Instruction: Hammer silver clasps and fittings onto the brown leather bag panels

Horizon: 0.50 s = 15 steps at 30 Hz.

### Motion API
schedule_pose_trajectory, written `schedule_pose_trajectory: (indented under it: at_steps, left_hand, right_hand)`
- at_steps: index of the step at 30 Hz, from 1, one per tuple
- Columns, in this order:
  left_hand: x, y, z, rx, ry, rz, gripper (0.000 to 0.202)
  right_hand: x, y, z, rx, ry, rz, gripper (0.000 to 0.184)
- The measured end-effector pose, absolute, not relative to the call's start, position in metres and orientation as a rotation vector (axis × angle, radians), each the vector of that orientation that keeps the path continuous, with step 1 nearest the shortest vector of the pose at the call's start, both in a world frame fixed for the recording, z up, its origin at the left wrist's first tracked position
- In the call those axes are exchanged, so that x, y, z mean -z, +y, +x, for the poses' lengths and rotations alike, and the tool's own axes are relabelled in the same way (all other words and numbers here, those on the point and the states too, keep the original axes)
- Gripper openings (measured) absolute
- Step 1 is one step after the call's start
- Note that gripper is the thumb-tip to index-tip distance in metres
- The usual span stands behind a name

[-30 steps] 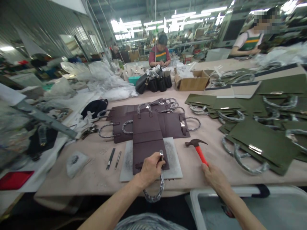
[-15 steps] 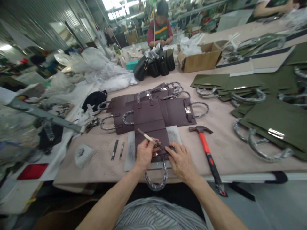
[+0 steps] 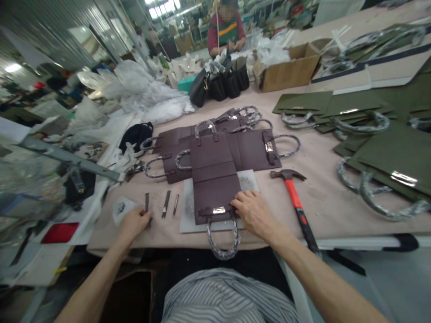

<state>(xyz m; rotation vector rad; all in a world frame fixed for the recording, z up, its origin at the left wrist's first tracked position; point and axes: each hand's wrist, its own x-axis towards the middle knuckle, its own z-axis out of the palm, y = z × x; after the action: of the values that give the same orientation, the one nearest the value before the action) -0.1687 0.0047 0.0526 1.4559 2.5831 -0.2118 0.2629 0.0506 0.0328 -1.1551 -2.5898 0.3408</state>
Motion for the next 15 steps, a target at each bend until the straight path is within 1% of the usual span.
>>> schedule_pose_trajectory:
  at_steps: [3, 6, 8, 10, 12, 15]
  left_hand:
    - [-0.050, -0.003, -0.163, 0.280, 2.611, 1.531, 0.034]
    - [-0.055, -0.007, -0.127, 0.084, 2.580, 1.813, 0.031]
    - [-0.058, -0.007, -0.091, -0.119, 2.369, 2.042, 0.025]
    - [-0.059, -0.004, -0.050, -0.271, 2.017, 2.272, 0.017]
    - [-0.057, 0.001, -0.014, -0.292, 1.760, 2.408, 0.010]
    - [-0.054, 0.010, 0.018, -0.171, 1.641, 2.530, 0.005]
  right_hand:
    - [-0.034, 0.059, 0.261, -0.345, -2.677, -1.106, 0.021]
    - [-0.033, 0.060, 0.261, -0.268, -2.750, -0.996, 0.024]
    - [-0.032, 0.058, 0.262, -0.175, -2.795, -0.929, 0.025]
    - [-0.032, 0.056, 0.262, -0.113, -2.830, -0.887, 0.027]
    - [-0.031, 0.055, 0.261, -0.094, -2.844, -0.873, 0.027]
    - [-0.030, 0.053, 0.260, -0.145, -2.813, -0.900, 0.026]
